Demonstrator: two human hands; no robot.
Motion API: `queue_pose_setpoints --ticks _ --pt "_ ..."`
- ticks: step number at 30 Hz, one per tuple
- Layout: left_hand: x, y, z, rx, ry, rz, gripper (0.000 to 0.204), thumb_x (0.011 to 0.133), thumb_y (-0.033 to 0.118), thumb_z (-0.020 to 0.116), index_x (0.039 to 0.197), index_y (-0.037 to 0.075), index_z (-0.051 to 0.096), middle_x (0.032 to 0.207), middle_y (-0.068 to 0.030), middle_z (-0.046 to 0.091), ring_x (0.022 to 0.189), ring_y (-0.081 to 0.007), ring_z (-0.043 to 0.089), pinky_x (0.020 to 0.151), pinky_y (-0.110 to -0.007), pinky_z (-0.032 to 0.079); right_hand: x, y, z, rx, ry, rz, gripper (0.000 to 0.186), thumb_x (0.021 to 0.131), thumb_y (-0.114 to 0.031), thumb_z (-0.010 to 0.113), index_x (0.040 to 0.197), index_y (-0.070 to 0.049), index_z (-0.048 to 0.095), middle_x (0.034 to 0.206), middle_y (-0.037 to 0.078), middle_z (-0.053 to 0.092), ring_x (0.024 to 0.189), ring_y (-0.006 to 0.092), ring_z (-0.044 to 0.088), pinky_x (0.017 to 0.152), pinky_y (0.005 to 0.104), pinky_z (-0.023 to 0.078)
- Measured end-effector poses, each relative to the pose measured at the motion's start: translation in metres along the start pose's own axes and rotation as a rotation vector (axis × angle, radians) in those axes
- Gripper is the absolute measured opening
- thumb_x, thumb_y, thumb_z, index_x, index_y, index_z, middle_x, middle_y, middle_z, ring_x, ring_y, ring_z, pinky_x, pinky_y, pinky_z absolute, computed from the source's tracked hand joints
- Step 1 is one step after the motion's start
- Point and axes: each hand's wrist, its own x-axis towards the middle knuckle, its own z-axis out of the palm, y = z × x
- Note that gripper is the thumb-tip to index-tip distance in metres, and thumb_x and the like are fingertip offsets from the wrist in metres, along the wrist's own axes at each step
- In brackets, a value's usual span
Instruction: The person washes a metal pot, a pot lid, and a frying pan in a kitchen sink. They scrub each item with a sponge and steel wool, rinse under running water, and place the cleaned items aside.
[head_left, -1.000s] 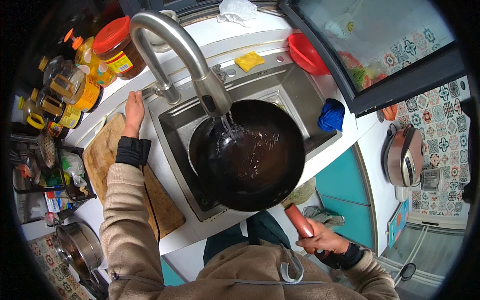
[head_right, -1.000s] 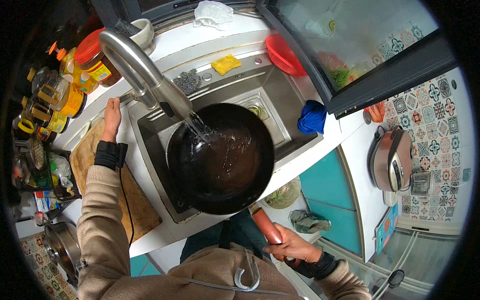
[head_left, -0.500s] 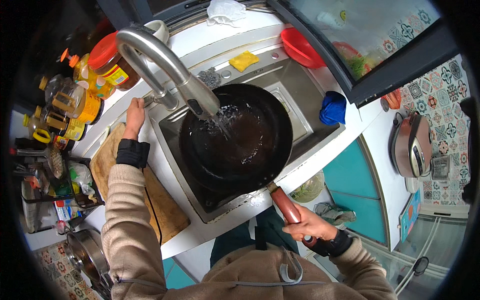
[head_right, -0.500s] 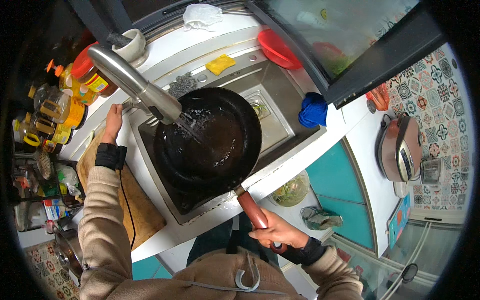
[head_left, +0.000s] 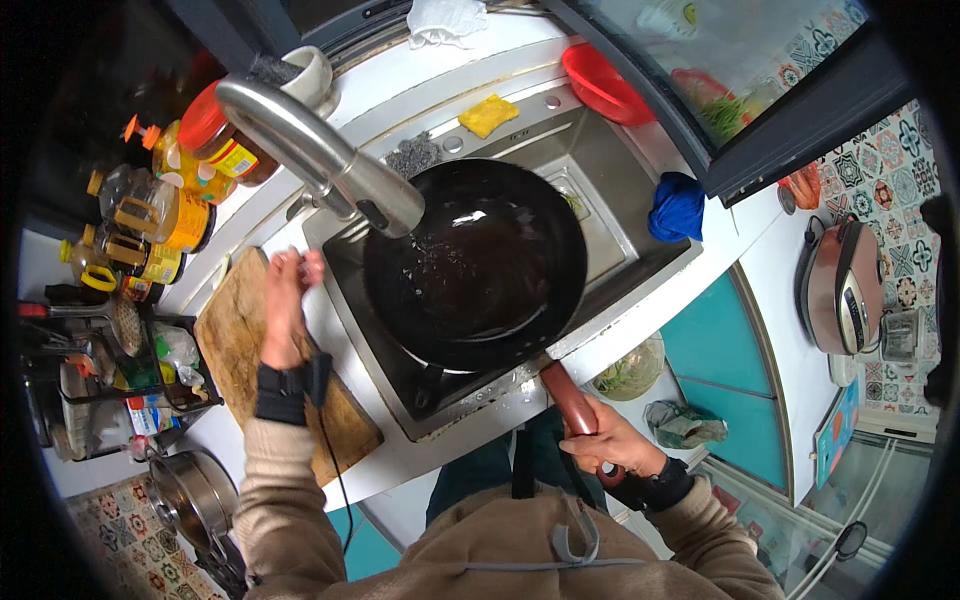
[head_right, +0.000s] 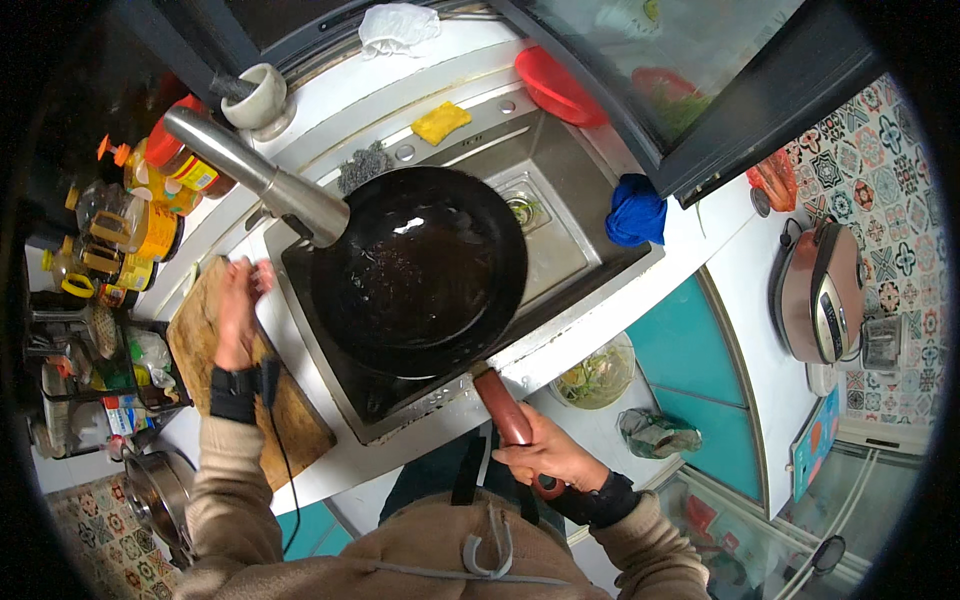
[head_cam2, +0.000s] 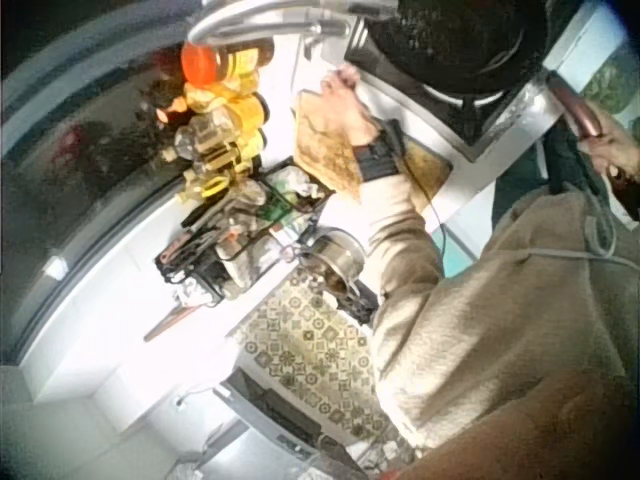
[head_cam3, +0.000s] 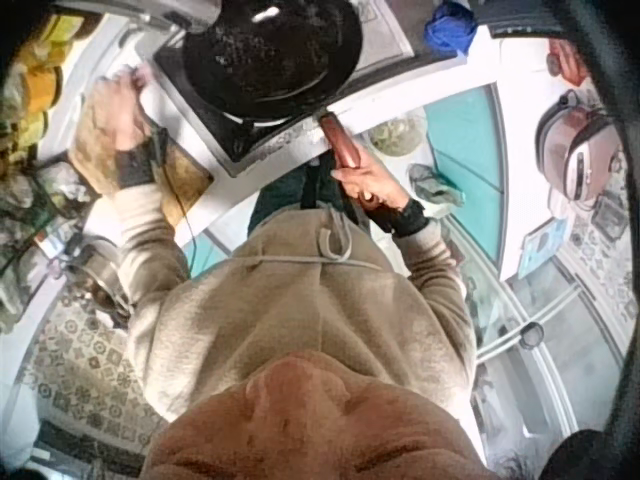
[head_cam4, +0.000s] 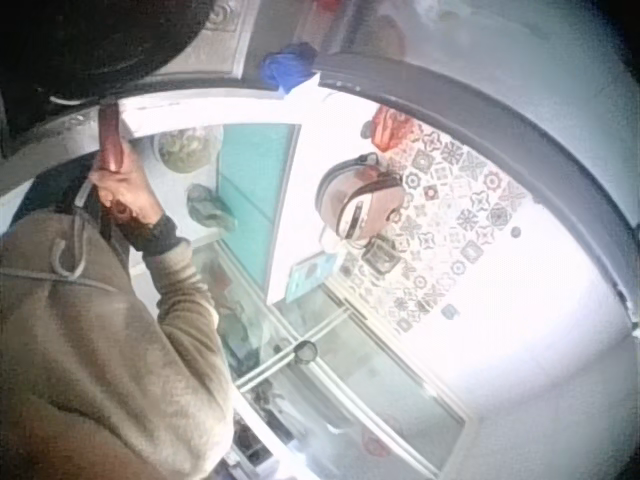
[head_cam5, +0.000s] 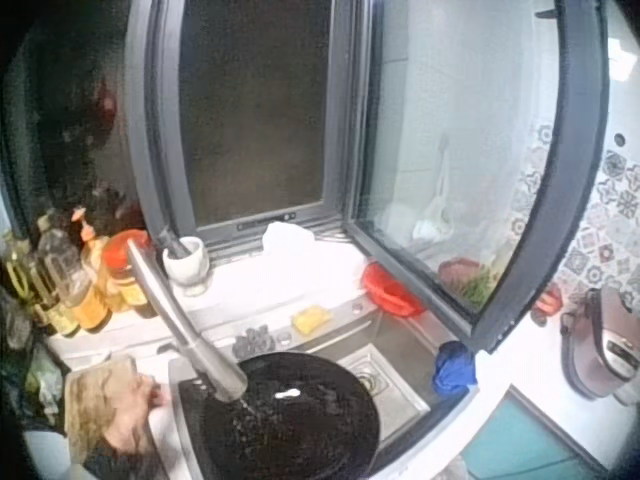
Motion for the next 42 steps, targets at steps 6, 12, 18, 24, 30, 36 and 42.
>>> queue_pose_setpoints --ticks 6,12,18,24,30,36,42 --pt "-0.076 -0.037 0.074 -0.109 -0.051 -0.256 0.024 0.099 0.032 0.047 0.086 0.012 0.048 0.072 -0.0031 0.062 0.055 -0.0087 0.055 0.056 -0.021 0.048 -0.046 -0.002 -0.015 -0.379 0.178 -0.098 0.055 0.080 -0.002 0.067 0.127 -0.006 0.037 0.080 0.003 0.050 0.054 0.0090 0.051 0.046 0.0242 0.042" --pt "-0.099 -0.082 0.109 -0.203 0.081 -0.422 0.022 0.096 0.031 0.053 0.083 0.014 0.052 0.074 0.0011 0.059 0.065 -0.0092 0.056 0.060 -0.023 0.047 -0.047 0.009 -0.034 -0.116 0.142 -0.078 0.054 0.084 -0.001 0.064 0.130 -0.007 0.036 0.074 0.001 0.047 0.050 0.0085 0.047 0.045 0.0238 0.038" --pt "-0.069 -0.131 0.166 -0.383 -0.076 -0.596 0.017 0.097 0.022 0.048 0.087 0.013 0.058 0.066 0.0052 0.054 0.055 -0.0063 0.051 0.045 -0.021 0.041 -0.059 -0.013 -0.055 -0.120 0.252 -0.056 0.056 0.083 -0.001 0.064 0.130 -0.006 0.035 0.067 0.001 0.047 0.048 0.0090 0.046 0.045 0.0247 0.038" --pt "-0.059 -0.155 0.266 -0.849 -0.232 -0.830 0.025 0.098 0.016 0.044 0.115 0.006 0.059 0.101 -0.0038 0.067 0.085 -0.0202 0.064 0.079 -0.032 0.054 -0.103 -0.065 -0.070 -0.594 0.481 -0.036 0.040 0.081 -0.002 0.062 0.117 -0.005 0.045 0.070 0.002 0.051 0.048 0.0084 0.049 0.043 0.0244 0.040" --pt "-0.026 -0.177 0.341 -1.301 -1.084 -0.681 0.023 0.100 0.024 0.041 0.093 0.013 0.060 0.085 -0.0026 0.066 0.076 -0.0165 0.062 0.072 -0.035 0.050 -0.125 -0.118 -0.075 -1.443 0.620 -0.135 0.033 0.074 0.001 0.057 0.104 -0.005 0.043 0.071 0.019 0.059 0.063 0.0356 0.062 0.054 0.0374 0.047" --pt "-0.027 -0.207 0.380 -0.647 -0.394 -0.921 0.021 0.097 0.026 0.051 0.105 0.007 0.057 0.110 -0.0084 0.063 0.090 -0.0244 0.062 0.089 -0.045 0.046 -0.128 -0.125 -0.074 -1.728 0.688 0.004 0.034 0.074 0.000 0.059 0.103 -0.003 0.041 0.066 0.021 0.059 0.061 0.0402 0.060 0.052 0.0455 0.048" --pt "-0.008 -0.228 0.340 0.033 -0.509 -0.466 0.021 0.077 0.019 0.072 0.087 0.006 0.060 0.085 -0.0092 0.067 0.074 -0.0275 0.065 0.064 -0.043 0.050 -0.124 -0.095 -0.071 -1.742 0.755 -0.048 0.034 0.074 -0.002 0.060 0.103 -0.003 0.042 0.065 0.020 0.058 0.060 0.0403 0.059 0.052 0.0466 0.047"
